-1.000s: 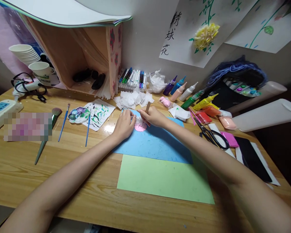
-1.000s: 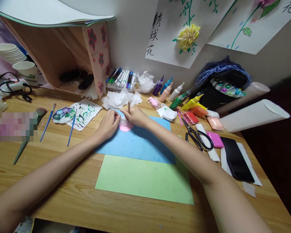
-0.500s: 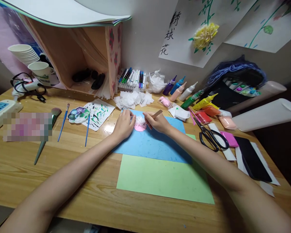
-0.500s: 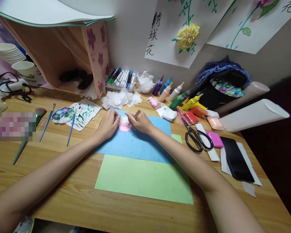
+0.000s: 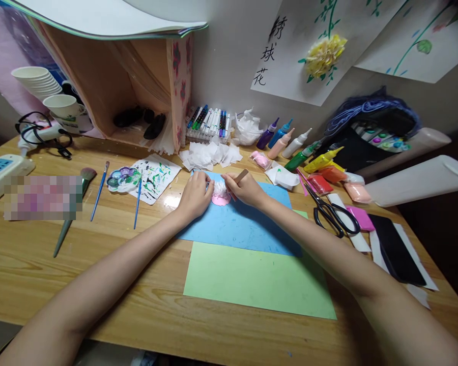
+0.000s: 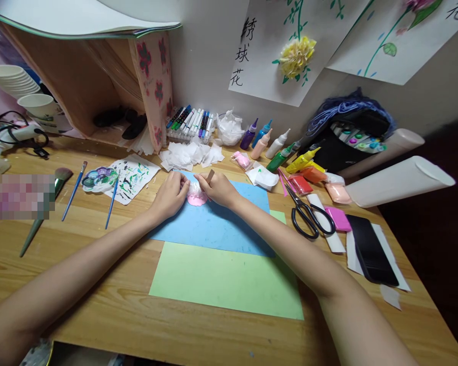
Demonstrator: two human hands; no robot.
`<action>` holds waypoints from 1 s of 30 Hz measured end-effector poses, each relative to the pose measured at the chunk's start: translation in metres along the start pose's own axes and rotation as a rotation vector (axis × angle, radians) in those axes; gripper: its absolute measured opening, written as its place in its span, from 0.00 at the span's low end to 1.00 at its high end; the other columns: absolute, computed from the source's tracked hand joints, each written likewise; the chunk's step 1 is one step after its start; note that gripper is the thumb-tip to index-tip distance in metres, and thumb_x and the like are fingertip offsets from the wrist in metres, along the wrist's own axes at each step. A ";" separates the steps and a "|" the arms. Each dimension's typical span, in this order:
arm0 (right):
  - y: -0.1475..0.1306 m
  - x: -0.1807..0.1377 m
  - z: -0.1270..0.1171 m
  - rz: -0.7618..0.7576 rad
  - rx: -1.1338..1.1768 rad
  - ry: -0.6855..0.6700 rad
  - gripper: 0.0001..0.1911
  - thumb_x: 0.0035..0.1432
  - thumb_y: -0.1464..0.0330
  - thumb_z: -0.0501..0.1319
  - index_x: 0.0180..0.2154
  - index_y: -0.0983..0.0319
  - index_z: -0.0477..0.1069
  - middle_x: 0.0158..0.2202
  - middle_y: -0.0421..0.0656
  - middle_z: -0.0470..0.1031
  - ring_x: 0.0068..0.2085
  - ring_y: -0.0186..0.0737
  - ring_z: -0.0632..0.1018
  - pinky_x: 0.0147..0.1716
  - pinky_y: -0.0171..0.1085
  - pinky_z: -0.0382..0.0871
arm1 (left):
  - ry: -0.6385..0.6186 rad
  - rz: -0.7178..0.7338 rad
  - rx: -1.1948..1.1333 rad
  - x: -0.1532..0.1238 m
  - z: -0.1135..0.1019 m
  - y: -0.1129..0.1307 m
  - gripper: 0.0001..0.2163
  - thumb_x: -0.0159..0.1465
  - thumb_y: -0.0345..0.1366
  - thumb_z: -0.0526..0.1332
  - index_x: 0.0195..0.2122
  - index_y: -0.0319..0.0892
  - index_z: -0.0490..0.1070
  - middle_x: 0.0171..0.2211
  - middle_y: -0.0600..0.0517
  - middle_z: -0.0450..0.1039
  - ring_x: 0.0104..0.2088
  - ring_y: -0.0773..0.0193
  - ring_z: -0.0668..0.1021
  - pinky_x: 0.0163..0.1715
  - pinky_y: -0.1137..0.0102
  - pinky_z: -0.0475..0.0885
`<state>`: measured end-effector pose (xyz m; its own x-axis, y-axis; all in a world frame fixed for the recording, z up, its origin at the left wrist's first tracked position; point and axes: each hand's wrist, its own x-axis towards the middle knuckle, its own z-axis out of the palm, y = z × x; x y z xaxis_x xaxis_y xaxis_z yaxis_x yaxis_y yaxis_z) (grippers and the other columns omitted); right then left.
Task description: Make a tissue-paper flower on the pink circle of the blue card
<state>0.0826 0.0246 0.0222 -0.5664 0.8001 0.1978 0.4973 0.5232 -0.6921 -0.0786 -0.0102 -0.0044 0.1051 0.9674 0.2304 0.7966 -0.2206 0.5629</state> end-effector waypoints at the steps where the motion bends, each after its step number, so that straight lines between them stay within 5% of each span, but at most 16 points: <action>1: -0.001 0.002 0.000 -0.006 -0.010 -0.005 0.23 0.64 0.60 0.46 0.18 0.61 0.59 0.12 0.36 0.61 0.19 0.31 0.64 0.26 0.33 0.58 | 0.001 0.003 0.001 0.000 0.000 0.000 0.07 0.65 0.36 0.48 0.35 0.40 0.61 0.35 0.47 0.65 0.36 0.60 0.69 0.39 0.65 0.65; 8: -0.002 0.007 -0.007 0.078 0.194 -0.059 0.24 0.62 0.57 0.49 0.17 0.61 0.58 0.10 0.35 0.61 0.15 0.30 0.65 0.22 0.32 0.59 | 0.021 0.020 -0.008 0.000 -0.001 -0.001 0.07 0.65 0.36 0.48 0.34 0.40 0.61 0.34 0.47 0.65 0.37 0.59 0.69 0.39 0.65 0.65; 13: 0.017 -0.014 -0.013 0.278 0.562 0.214 0.25 0.59 0.51 0.49 0.18 0.60 0.58 0.07 0.34 0.58 0.10 0.29 0.59 0.12 0.31 0.49 | 0.019 0.014 -0.010 -0.002 -0.002 -0.002 0.07 0.65 0.35 0.47 0.34 0.40 0.60 0.35 0.47 0.66 0.37 0.59 0.69 0.39 0.64 0.65; 18: 0.038 -0.041 -0.009 0.325 0.795 0.274 0.25 0.58 0.51 0.50 0.18 0.61 0.60 0.07 0.34 0.56 0.10 0.27 0.55 0.12 0.31 0.42 | 0.008 0.015 -0.014 -0.003 -0.007 0.001 0.08 0.66 0.34 0.45 0.34 0.41 0.60 0.34 0.48 0.66 0.37 0.60 0.70 0.38 0.65 0.65; 24: 0.025 -0.054 0.002 0.353 0.767 0.290 0.25 0.58 0.49 0.49 0.18 0.60 0.61 0.08 0.34 0.56 0.11 0.29 0.55 0.13 0.32 0.47 | 0.185 0.004 0.179 0.013 -0.028 -0.015 0.06 0.64 0.35 0.49 0.34 0.41 0.62 0.35 0.47 0.67 0.39 0.58 0.70 0.40 0.64 0.65; 27: 0.018 -0.053 0.006 0.354 0.758 0.271 0.26 0.57 0.48 0.48 0.18 0.60 0.61 0.08 0.35 0.56 0.11 0.29 0.55 0.13 0.32 0.47 | 0.282 -0.121 0.347 0.021 -0.038 -0.030 0.08 0.61 0.39 0.54 0.37 0.39 0.64 0.37 0.43 0.67 0.42 0.53 0.69 0.41 0.61 0.65; 30: 0.017 -0.052 0.007 0.351 0.767 0.250 0.26 0.57 0.48 0.48 0.19 0.59 0.61 0.08 0.35 0.57 0.11 0.30 0.55 0.13 0.33 0.47 | 0.249 -0.252 0.369 0.024 -0.040 -0.040 0.12 0.61 0.42 0.53 0.34 0.37 0.66 0.36 0.41 0.68 0.41 0.51 0.70 0.38 0.61 0.66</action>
<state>0.1160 -0.0100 -0.0042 -0.2587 0.9655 -0.0299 -0.0140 -0.0347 -0.9993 -0.1323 0.0166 0.0103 -0.2266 0.9161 0.3307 0.9408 0.1180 0.3177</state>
